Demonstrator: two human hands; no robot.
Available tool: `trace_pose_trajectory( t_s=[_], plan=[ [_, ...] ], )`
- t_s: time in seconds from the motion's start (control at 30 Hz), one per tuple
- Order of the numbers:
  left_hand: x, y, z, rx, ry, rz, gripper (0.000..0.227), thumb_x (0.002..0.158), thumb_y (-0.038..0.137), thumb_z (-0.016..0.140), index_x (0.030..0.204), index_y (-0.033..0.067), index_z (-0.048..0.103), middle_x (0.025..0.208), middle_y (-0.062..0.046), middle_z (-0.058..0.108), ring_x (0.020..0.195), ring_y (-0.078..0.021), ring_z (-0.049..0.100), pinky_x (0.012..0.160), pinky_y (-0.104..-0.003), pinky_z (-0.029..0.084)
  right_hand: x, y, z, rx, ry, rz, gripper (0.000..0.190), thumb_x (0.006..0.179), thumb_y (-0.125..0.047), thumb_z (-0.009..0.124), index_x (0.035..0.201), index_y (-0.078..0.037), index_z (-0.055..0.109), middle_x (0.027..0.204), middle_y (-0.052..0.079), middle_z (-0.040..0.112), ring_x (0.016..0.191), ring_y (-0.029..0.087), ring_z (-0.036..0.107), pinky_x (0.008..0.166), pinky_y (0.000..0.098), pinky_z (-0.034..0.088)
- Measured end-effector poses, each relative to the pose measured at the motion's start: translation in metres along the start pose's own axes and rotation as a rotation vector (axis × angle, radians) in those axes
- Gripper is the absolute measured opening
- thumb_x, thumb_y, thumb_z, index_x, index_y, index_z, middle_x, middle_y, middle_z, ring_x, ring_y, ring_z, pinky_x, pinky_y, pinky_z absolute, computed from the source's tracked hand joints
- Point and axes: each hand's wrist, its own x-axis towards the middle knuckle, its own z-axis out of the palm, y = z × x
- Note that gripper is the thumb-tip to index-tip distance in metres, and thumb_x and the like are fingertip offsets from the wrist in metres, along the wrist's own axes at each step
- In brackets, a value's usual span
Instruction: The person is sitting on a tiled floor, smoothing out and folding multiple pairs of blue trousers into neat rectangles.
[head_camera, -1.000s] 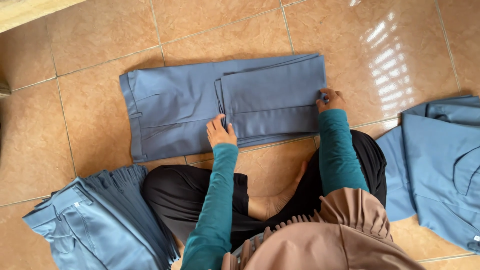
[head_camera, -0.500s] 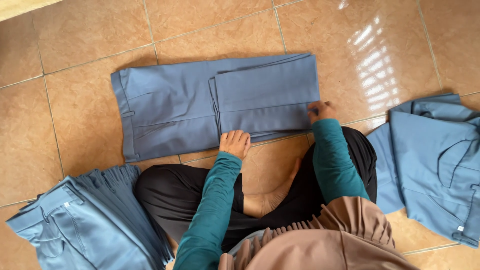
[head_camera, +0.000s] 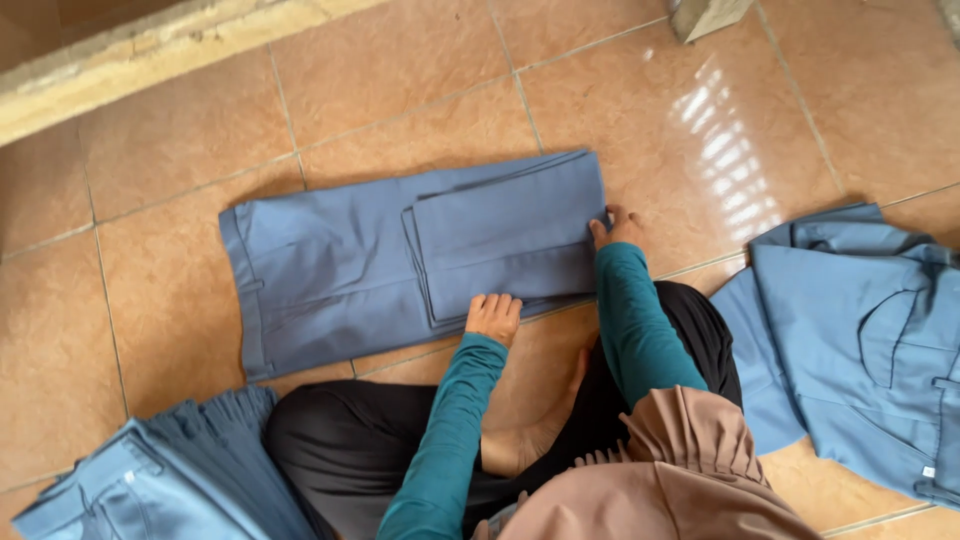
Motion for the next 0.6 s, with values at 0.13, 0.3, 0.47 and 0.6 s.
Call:
trace_pose_trajectory(
  t_s=[0.13,0.3,0.47,0.6],
  plan=[
    [0.023,0.003,-0.030,-0.005,0.010,0.008,0.007,0.088,0.023,0.057,0.081,0.0204,0.057,0.075,0.000,0.044,0.068,-0.0195,0.048,0.076,-0.037,0.039,0.012,-0.001,-0.004,0.082,-0.019,0.058,0.044,0.092,-0.057,0.067,0.130,-0.037,0.057,0.128,0.004,0.059,0.118,0.029,0.062,0.099,0.0445,0.052],
    [0.036,0.013,-0.043,-0.041,-0.008,0.021,0.014,0.095,0.019,0.051,0.092,0.0196,0.064,0.080,-0.001,0.047,0.068,-0.0200,0.048,0.077,-0.036,0.039,0.011,-0.021,-0.040,0.308,-0.131,0.099,0.033,0.092,-0.046,0.071,0.122,-0.032,0.067,0.108,0.004,0.072,0.102,0.029,0.071,0.086,0.0440,0.059],
    [0.069,0.051,-0.002,-0.104,0.008,0.047,0.012,0.095,0.015,0.054,0.088,0.0184,0.064,0.076,-0.001,0.043,0.065,-0.0211,0.044,0.074,-0.038,0.039,0.022,-0.016,-0.065,0.535,-0.215,0.139,0.026,0.091,-0.040,0.075,0.112,-0.024,0.074,0.085,0.010,0.075,0.072,0.028,0.073,0.063,0.0403,0.063],
    [0.082,0.079,0.034,-0.093,0.029,0.045,0.020,0.095,0.014,0.052,0.077,0.0200,0.057,0.074,0.000,0.037,0.063,-0.0197,0.040,0.071,-0.036,0.036,0.036,-0.008,-0.056,0.602,-0.265,0.080,0.037,0.092,-0.039,0.076,0.121,-0.016,0.072,0.079,0.013,0.075,0.059,0.025,0.072,0.057,0.0416,0.062]
  ],
)
